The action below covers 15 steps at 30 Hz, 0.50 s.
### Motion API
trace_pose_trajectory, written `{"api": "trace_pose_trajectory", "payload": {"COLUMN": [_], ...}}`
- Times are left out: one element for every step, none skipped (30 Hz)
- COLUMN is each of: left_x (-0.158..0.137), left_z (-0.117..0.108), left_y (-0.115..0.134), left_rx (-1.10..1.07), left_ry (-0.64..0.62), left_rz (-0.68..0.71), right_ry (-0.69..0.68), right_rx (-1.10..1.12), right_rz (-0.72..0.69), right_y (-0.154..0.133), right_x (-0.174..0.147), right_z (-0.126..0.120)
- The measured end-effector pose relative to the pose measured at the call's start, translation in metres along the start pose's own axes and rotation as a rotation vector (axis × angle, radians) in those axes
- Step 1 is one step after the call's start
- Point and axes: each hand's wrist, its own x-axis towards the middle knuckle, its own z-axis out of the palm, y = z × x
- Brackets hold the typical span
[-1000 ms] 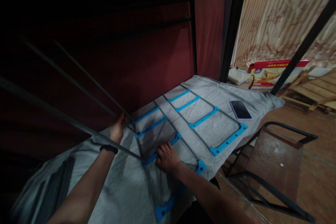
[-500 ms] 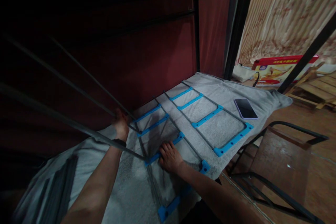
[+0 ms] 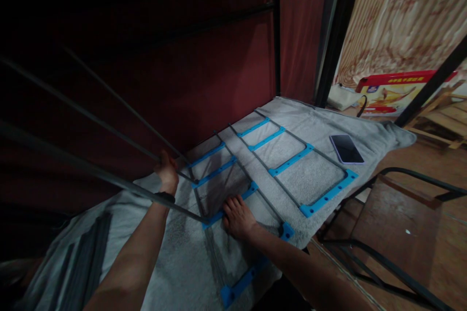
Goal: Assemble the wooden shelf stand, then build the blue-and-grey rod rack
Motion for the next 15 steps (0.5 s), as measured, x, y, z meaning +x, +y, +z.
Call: {"api": "trace_pose_trajectory", "payload": {"left_x": [-0.001,-0.001,-0.002,-0.003,-0.004,-0.005,-0.006,-0.006,-0.006,-0.006,-0.006,-0.006,-0.006,-0.007,-0.008], "left_z": [0.0,0.001,0.001,0.002,0.002,0.002,0.003,0.003,0.002,0.001,0.0,-0.002,-0.005,-0.009,-0.015], "left_y": [0.0,0.001,0.002,0.004,0.005,0.006,0.007,0.008,0.009,0.009,0.011,0.012,0.015,0.018,0.021], "left_rx": [0.005,0.009,0.012,0.016,0.021,0.025,0.03,0.035,0.04,0.043,0.046,0.047,0.047,0.044,0.039], "left_ry": [-0.011,-0.021,-0.025,-0.031,-0.037,-0.041,-0.047,-0.055,-0.063,-0.074,-0.089,-0.107,-0.128,-0.156,-0.183], "left_rz": [-0.002,-0.004,-0.006,-0.009,-0.011,-0.014,-0.017,-0.02,-0.021,-0.02,-0.015,-0.004,0.013,0.047,0.092], "right_ry": [0.004,0.01,0.016,0.022,0.028,0.033,0.038,0.044,0.051,0.06,0.072,0.085,0.097,0.108,0.115], "right_rx": [-0.001,-0.002,-0.003,-0.004,-0.005,-0.007,-0.008,-0.01,-0.011,-0.014,-0.018,-0.022,-0.025,-0.027,-0.025], "right_rz": [-0.002,-0.005,-0.007,-0.01,-0.014,-0.018,-0.021,-0.026,-0.031,-0.034,-0.037,-0.04,-0.044,-0.046,-0.048], "right_y": [0.0,0.0,0.001,0.001,0.001,0.002,0.002,0.003,0.003,0.004,0.004,0.004,0.004,0.004,0.004], "right_x": [0.0,0.0,0.0,0.0,0.0,0.0,-0.001,-0.001,-0.001,-0.002,-0.002,-0.002,-0.003,-0.003,-0.003], "right_z": [0.0,0.0,0.0,0.001,0.001,0.001,0.001,0.001,0.001,0.002,0.002,0.003,0.003,0.004,0.005]}}
